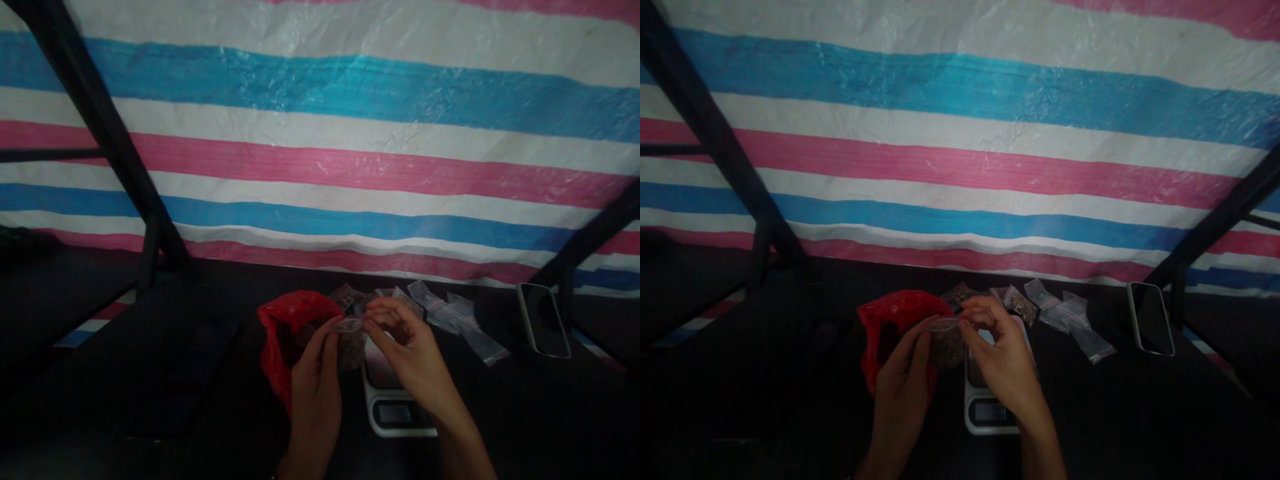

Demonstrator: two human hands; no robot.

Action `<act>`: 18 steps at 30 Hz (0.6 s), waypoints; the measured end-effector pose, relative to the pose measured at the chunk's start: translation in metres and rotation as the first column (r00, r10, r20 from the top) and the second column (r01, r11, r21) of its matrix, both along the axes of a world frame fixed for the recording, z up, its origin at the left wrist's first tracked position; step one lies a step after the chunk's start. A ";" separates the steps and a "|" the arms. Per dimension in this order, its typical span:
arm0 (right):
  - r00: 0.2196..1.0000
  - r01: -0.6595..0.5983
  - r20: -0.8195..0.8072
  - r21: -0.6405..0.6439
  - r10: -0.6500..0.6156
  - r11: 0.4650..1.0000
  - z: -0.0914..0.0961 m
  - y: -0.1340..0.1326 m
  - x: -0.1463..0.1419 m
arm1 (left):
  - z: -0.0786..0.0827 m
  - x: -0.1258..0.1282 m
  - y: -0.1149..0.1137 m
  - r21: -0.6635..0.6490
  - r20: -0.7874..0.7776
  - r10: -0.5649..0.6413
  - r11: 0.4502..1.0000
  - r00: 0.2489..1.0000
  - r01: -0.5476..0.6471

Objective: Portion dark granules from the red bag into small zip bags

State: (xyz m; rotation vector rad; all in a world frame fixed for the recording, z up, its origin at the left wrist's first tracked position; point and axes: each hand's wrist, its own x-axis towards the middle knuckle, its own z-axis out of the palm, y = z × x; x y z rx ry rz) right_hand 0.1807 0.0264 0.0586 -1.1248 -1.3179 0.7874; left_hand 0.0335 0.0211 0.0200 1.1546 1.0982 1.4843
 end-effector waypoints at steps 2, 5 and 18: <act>1.000 0.008 -0.019 0.009 -0.008 1.000 0.000 0.002 -0.004 | -0.001 -0.003 0.001 0.015 -0.025 0.012 1.000 1.000 -0.011; 1.000 0.021 -0.003 0.043 -0.021 0.999 0.000 0.003 -0.009 | -0.001 -0.006 0.003 0.017 -0.031 0.014 1.000 0.999 -0.013; 0.995 0.044 0.090 0.104 -0.053 0.994 0.001 -0.001 -0.029 | 0.001 -0.008 0.005 0.007 0.016 -0.033 0.999 0.999 0.033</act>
